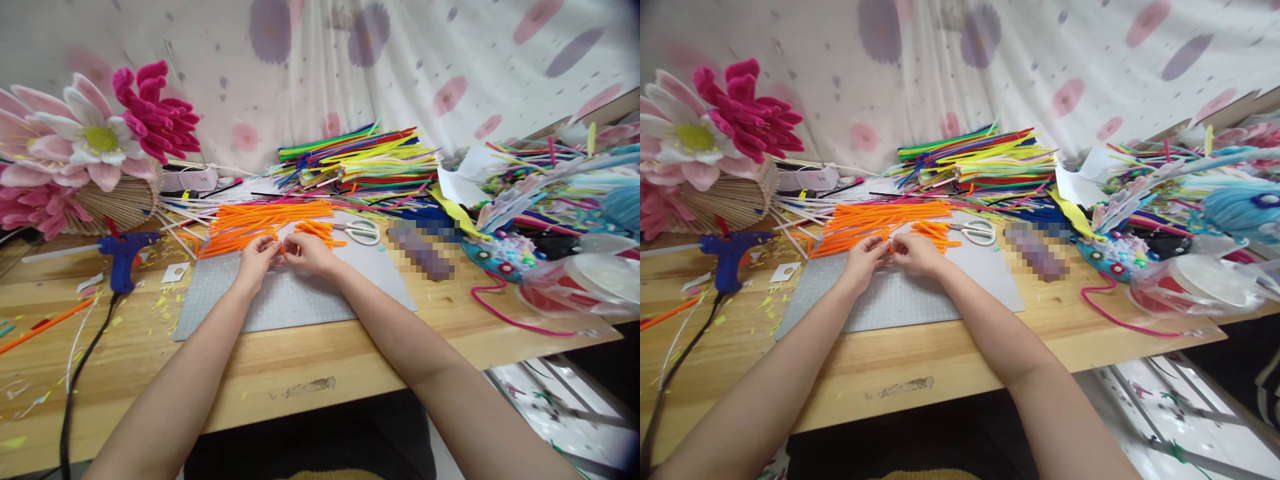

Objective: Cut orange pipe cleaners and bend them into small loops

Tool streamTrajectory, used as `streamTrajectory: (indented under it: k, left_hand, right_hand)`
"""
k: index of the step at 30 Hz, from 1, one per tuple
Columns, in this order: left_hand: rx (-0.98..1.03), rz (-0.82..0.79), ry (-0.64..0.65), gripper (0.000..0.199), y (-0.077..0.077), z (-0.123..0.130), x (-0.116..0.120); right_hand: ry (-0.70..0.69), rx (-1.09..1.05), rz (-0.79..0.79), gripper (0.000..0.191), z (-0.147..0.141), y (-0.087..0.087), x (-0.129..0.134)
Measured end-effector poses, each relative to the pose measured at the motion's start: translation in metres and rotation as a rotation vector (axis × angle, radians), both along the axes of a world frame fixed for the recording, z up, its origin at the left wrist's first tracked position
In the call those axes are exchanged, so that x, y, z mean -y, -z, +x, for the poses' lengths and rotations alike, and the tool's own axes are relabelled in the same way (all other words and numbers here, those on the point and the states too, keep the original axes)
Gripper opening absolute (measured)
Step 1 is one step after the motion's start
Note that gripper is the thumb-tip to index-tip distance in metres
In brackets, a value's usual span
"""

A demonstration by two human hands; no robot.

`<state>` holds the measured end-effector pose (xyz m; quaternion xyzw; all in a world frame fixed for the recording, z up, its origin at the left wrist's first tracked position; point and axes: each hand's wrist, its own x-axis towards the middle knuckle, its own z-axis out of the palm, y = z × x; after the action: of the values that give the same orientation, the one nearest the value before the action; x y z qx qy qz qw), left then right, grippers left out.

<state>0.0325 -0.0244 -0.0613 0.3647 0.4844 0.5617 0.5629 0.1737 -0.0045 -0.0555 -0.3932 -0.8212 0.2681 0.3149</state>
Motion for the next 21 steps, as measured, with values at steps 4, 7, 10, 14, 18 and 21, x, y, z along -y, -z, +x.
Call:
streamTrajectory:
  k: [4, 7, 10, 14, 18, 21]
  left_hand:
    - [-0.009, -0.016, 0.023, 0.032, -0.001, -0.003, 0.0]
    - [0.023, -0.025, 0.039, 0.027, -0.003, -0.005, 0.0]
    - [0.062, -0.116, 0.015, 0.019, -0.006, -0.005, 0.001]
    - [0.018, -0.159, -0.009, 0.01, -0.01, -0.004, 0.003]
    - [0.08, -0.154, 0.0, 0.012, -0.011, -0.006, 0.002]
    - [0.104, -0.14, 0.035, 0.018, -0.009, -0.008, 0.002]
  right_hand:
    - [0.0, 0.072, 0.07, 0.005, -0.002, -0.001, 0.002]
    - [0.006, 0.147, 0.092, 0.007, -0.001, -0.001, 0.002]
    - [0.02, 0.33, 0.282, 0.011, -0.001, -0.001, 0.002]
    - [0.058, 0.518, 0.418, 0.018, 0.0, -0.004, 0.004]
    - [0.138, 0.54, 0.431, 0.018, 0.004, -0.007, 0.005]
    - [0.166, 0.451, 0.415, 0.016, 0.005, -0.004, 0.004]
